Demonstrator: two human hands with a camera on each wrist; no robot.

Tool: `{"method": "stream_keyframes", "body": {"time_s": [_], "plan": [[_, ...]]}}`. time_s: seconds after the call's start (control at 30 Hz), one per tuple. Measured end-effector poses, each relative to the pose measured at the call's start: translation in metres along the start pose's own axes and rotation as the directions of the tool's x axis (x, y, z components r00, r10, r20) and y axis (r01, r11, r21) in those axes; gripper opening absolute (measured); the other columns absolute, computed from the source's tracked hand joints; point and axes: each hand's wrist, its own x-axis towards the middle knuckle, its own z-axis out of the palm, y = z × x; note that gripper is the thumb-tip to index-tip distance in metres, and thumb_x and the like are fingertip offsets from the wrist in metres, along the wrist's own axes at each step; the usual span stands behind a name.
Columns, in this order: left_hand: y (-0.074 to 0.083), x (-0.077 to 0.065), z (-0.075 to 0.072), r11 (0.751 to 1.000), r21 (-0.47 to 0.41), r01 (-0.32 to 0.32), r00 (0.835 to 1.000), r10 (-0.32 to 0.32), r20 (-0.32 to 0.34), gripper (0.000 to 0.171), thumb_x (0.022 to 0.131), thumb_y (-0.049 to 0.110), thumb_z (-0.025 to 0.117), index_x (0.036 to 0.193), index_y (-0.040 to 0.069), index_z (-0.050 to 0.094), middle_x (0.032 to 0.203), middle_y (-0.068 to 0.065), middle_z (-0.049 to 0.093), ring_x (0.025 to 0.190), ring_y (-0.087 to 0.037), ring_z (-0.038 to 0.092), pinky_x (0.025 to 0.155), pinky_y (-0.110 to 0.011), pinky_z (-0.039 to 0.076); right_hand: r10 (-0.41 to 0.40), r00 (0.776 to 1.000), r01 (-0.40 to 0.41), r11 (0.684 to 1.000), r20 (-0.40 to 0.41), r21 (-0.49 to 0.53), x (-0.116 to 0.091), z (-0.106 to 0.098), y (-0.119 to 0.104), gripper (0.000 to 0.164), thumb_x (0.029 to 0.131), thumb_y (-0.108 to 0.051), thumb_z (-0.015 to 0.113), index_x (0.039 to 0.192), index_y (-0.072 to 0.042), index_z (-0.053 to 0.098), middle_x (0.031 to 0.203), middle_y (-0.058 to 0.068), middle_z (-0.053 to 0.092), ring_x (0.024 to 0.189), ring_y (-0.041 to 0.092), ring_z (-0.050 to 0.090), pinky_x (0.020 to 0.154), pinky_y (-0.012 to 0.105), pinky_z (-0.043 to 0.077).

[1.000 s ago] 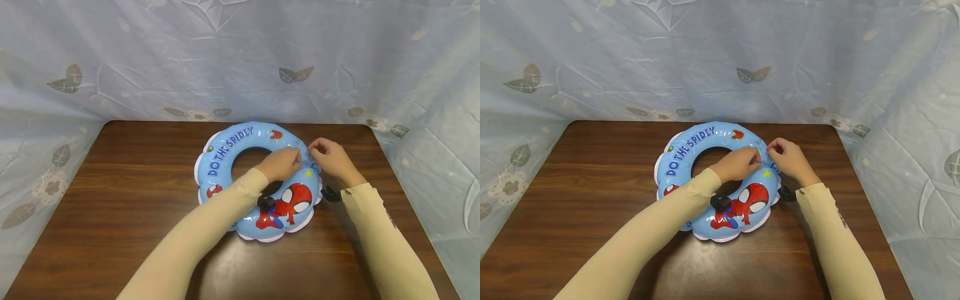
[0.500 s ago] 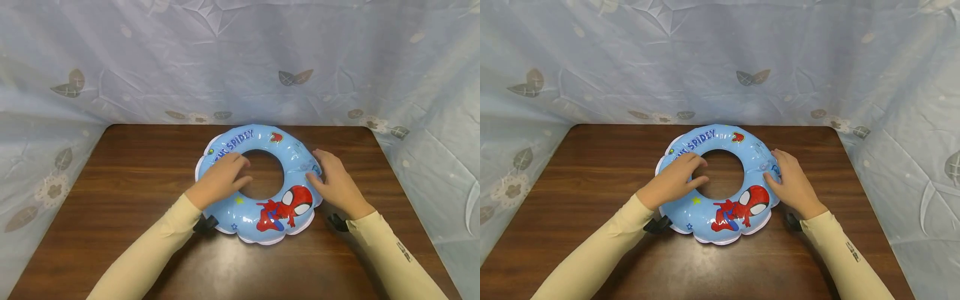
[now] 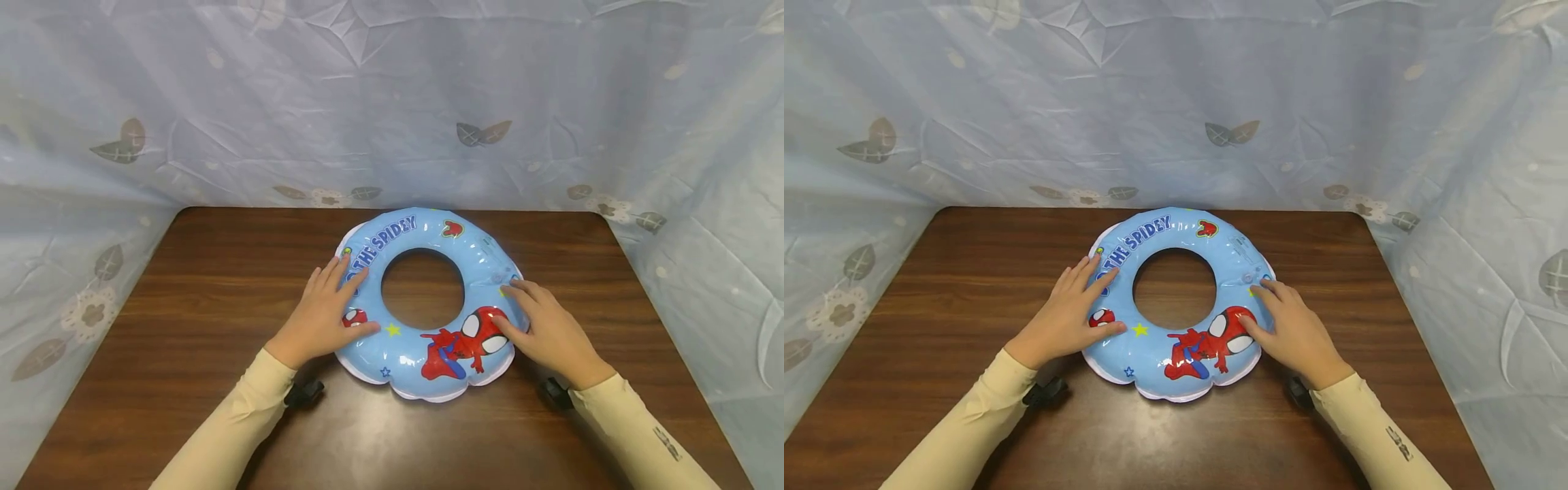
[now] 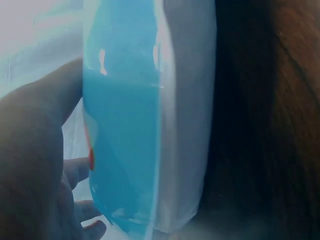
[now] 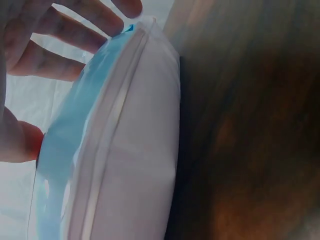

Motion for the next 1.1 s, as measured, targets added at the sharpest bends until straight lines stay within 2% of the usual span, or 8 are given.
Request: {"method": "stream_keyframes", "body": {"time_s": [0.17,0.3,0.53,0.73,1.1], "plan": [[-0.004,-0.003,0.006,0.997,-0.031,0.065,0.997,-0.065,0.03,0.101,0.074,0.081,0.047,0.151,0.018,0.026,0.159,-0.012,0.01,0.145,-0.032,0.006,0.112,-0.055,0.016,0.006,1.0,-0.006,1.0,0.028,0.019,0.007,-0.001,0.005,0.071,0.083,-0.064,0.057,0.133,-0.014,0.053,0.136,0.008,0.047,0.124,0.029,0.044,0.091,0.056,0.045],[-0.005,-0.005,0.011,0.995,-0.058,0.086,0.996,-0.084,0.038,0.103,0.075,0.082,0.045,0.152,0.018,0.023,0.16,-0.008,0.005,0.146,-0.03,0.002,0.112,-0.053,0.02,0.019,0.999,-0.02,1.0,0.047,0.018,0.009,0.0,0.005,0.072,0.082,-0.065,0.056,0.133,-0.015,0.053,0.137,0.007,0.046,0.125,0.029,0.043,0.09,0.056,0.046],[-0.005,-0.005,0.016,0.994,-0.062,0.095,0.995,-0.092,0.04,0.101,0.075,0.082,0.043,0.152,0.019,0.022,0.16,-0.008,0.002,0.146,-0.03,0.0,0.11,-0.056,0.021,0.024,0.997,-0.025,1.0,0.075,0.008,0.01,0.004,0.005,0.071,0.084,-0.065,0.055,0.135,-0.016,0.052,0.14,0.008,0.044,0.128,0.032,0.041,0.089,0.057,0.046],[-0.004,-0.006,0.02,0.991,-0.071,0.117,0.991,-0.112,0.067,0.1,0.076,0.081,0.042,0.153,0.02,0.019,0.16,-0.007,0.001,0.146,-0.031,0.0,0.111,-0.057,0.018,0.031,0.996,-0.033,0.999,0.088,0.025,0.01,0.008,0.008,0.071,0.084,-0.065,0.054,0.137,-0.018,0.049,0.143,0.007,0.041,0.13,0.031,0.039,0.09,0.056,0.046],[-0.004,-0.006,0.025,0.99,-0.084,0.117,0.989,-0.109,0.097,0.101,0.078,0.08,0.041,0.153,0.016,0.018,0.159,-0.012,0.002,0.145,-0.035,0.004,0.112,-0.057,0.014,0.012,0.99,-0.019,0.998,0.14,0.054,0.01,0.011,0.008,0.071,0.088,-0.062,0.05,0.143,-0.018,0.042,0.149,0.008,0.035,0.136,0.032,0.032,0.098,0.057,0.039]]}}
